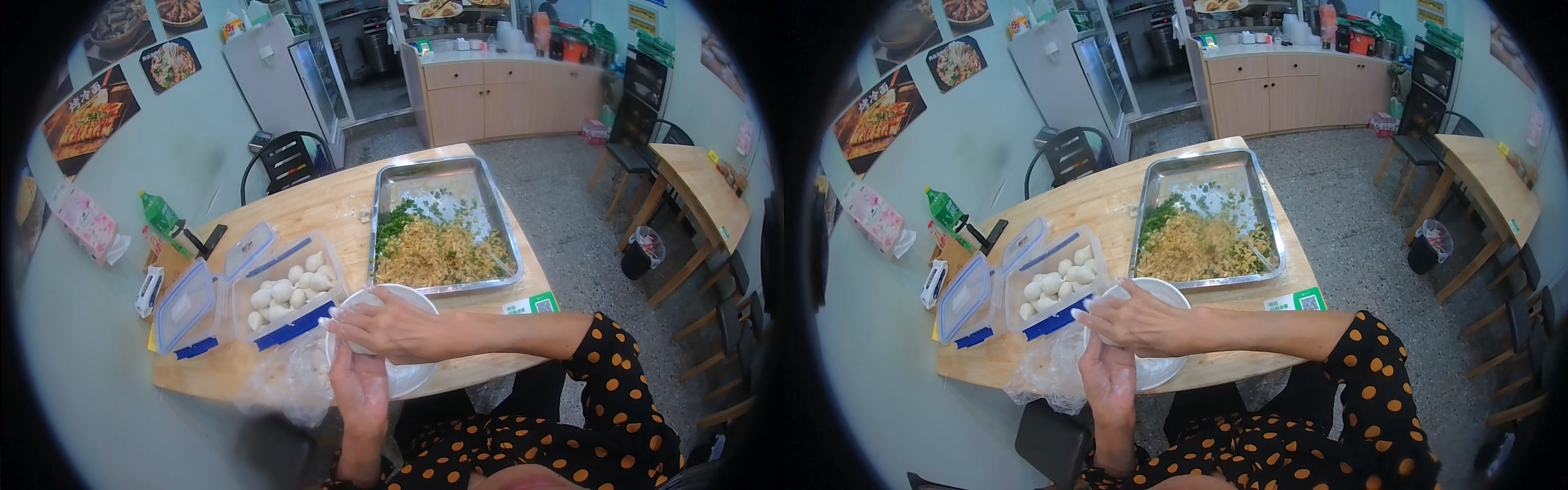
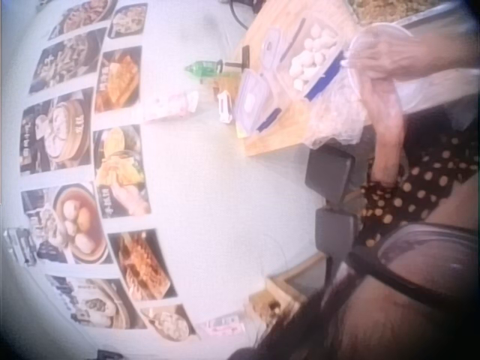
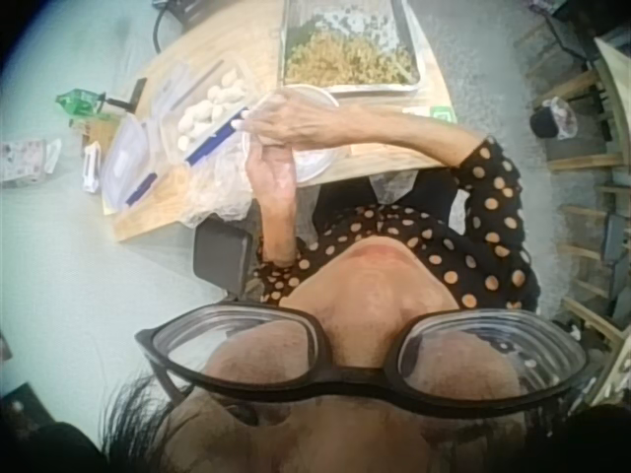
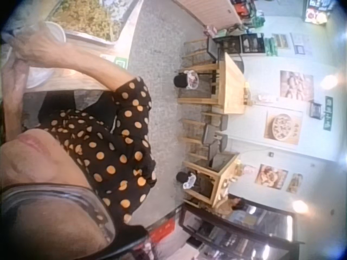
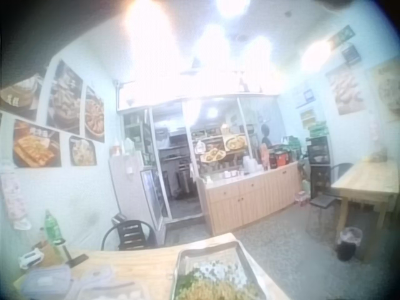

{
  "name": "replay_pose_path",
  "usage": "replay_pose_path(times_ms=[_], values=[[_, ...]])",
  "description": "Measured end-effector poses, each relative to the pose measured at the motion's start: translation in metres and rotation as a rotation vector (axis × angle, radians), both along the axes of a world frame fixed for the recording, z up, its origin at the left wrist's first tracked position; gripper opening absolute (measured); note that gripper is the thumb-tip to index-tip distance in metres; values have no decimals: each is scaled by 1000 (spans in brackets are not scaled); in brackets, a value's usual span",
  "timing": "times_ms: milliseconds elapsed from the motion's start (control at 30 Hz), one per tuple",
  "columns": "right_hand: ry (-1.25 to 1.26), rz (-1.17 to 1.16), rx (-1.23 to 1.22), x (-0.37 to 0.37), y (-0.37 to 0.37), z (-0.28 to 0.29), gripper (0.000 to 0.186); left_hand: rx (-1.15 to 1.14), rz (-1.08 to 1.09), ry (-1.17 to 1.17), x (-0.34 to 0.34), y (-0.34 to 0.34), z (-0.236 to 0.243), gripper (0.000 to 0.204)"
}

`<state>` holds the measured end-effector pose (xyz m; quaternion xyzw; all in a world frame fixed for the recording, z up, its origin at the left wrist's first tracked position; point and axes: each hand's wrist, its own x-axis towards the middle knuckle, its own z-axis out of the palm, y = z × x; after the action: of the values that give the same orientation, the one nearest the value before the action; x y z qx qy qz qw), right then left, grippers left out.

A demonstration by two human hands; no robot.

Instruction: The person forms small dough balls, flattens them, fills them with a vegetable mixture, and seals them into dumplings. The finished dumplings are placed into a plastic container on the table.

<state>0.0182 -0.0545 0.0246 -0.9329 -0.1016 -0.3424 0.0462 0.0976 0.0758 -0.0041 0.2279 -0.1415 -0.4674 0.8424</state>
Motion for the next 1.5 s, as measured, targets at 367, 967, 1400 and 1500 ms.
replay_pose_path(times_ms=[367, 967, 1400, 1500], values=[[-20, -90, 85, -3, -2, 0, 46, 5, -21, -32, 1, -3, -3, 40], [38, 194, 396, 7, -3, 2, 44, 66, -84, 107, 9, -2, -21, 35], [348, -123, 52, 7, -3, 0, 42, 16, -41, -1, 6, -4, -7, 39], [225, -53, -50, 8, -2, 0, 34, 90, 11, -2, 6, -3, -5, 40]])
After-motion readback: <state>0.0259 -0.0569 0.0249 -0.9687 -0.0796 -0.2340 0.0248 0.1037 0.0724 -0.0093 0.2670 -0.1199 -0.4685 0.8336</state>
